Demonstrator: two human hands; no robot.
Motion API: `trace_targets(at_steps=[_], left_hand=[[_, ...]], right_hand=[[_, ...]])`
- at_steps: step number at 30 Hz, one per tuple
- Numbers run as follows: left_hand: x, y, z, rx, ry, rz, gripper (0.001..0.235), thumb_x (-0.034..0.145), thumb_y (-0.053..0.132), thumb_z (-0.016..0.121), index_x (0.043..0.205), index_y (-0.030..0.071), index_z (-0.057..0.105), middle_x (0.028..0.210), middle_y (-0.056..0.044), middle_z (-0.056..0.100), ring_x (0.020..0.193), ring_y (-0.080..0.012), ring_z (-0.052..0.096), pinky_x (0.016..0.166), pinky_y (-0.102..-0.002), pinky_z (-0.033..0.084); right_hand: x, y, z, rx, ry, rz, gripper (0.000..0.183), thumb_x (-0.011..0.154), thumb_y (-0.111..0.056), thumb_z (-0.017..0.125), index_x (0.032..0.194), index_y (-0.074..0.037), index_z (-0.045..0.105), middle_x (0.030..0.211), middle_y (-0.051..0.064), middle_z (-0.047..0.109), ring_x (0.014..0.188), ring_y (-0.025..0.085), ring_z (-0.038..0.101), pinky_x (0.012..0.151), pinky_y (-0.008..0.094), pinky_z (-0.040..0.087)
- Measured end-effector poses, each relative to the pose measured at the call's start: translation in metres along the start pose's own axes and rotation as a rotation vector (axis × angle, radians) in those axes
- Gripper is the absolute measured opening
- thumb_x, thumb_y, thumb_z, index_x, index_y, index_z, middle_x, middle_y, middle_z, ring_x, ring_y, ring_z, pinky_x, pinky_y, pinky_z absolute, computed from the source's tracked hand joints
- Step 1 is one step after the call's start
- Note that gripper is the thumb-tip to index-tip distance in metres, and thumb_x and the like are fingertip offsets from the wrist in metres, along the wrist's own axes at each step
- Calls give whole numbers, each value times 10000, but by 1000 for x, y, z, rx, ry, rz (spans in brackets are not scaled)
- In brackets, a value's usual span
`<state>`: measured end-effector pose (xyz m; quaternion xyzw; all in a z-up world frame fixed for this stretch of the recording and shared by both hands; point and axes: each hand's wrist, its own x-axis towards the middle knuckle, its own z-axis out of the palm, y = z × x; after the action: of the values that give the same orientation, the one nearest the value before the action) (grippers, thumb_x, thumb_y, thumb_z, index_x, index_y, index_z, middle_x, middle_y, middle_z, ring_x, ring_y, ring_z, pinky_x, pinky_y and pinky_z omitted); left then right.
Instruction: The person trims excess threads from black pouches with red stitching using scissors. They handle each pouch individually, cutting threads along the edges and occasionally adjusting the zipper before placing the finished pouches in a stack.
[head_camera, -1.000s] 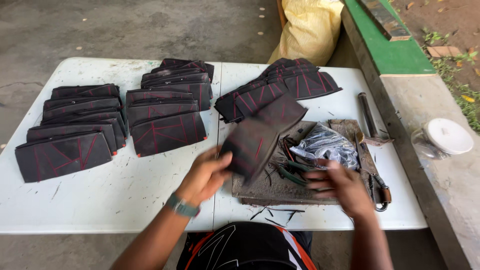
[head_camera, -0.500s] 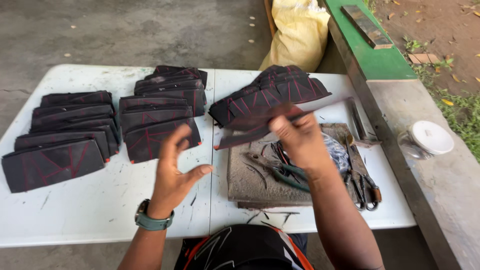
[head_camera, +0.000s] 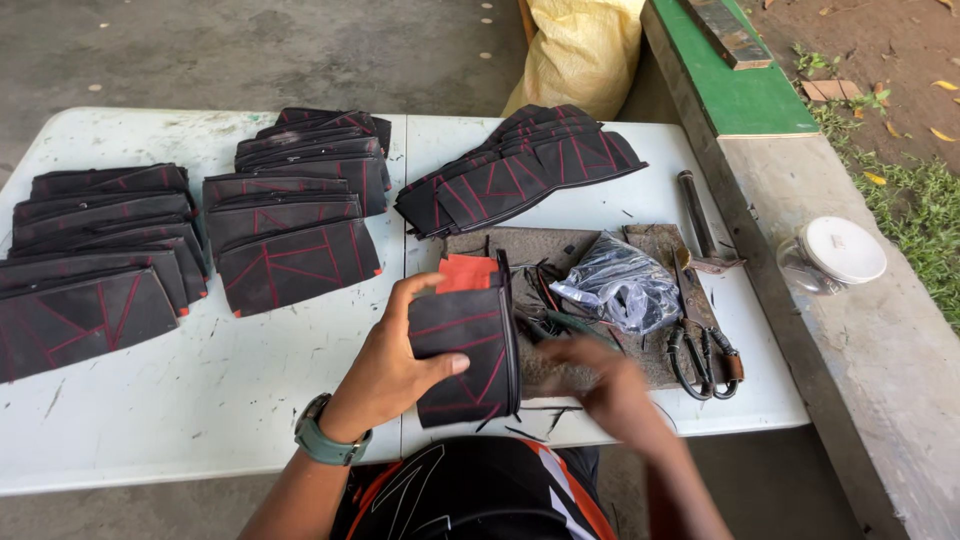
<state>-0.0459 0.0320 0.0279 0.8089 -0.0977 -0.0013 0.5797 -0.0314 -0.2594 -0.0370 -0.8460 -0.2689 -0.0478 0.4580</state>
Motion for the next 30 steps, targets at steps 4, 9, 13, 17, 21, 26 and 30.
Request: trace_targets(at_steps=[4,9,13,17,21,26,30], left_hand=[[5,1,-8,124,-114,113,946,672,141,873,1495,49,417,1440,-176,560,1358,-313,547,1118,-415,418],[4,3,-3,789,-61,289,823,633,136,853,1404,59,575,1447,-177,492,1261,-410,535,1064,-473,411],[-6,-8,25,621,-222,435,442,770,-106,597,1201,-22,642,1353,-212,571,1103,-360,661,953,-415,535],[13,-14,28,363,4,534,194,905,-36,567,1052,-9,690,1169,-146,671,1092,-325,694,929,-403,570],[48,-57,-13,387,399,266,326,992,177,592,1257,-5,647,1234,-191,671,1156,-377,643,994,-428,507],[45,-137,-49,293,310,-41,650,1006,480,562,1441,2,493,1371,-253,552,1303,-356,527,1064,-436,412],[8,-190,-57,-435,368,-305,653,1000,415,577,1545,157,325,1436,-75,445,1368,-201,393,1087,-398,312]], right_hand=[[25,61,-56,-750,198,216,137,998,-188,693,1114,-191,766,1233,25,728,1071,215,658,964,404,559],[38,85,-60,-923,28,251,258,860,-291,698,1093,-244,798,1269,66,662,1091,285,588,873,434,555],[29,86,-49,-891,60,346,274,874,-239,696,1130,-198,784,1217,94,658,1092,313,594,822,449,555],[36,87,-51,-856,113,459,174,933,-228,671,1056,-221,794,1204,33,684,1110,273,636,905,432,570],[24,89,-44,-880,128,378,292,973,-129,580,1152,-248,777,1217,59,678,1064,285,645,834,431,588],[34,87,-46,-938,98,373,296,971,-176,576,1180,-277,760,1216,85,657,1050,307,631,743,430,597],[31,89,-41,-945,87,480,218,964,-269,644,1152,-242,751,1180,50,663,1083,282,631,788,431,588]])
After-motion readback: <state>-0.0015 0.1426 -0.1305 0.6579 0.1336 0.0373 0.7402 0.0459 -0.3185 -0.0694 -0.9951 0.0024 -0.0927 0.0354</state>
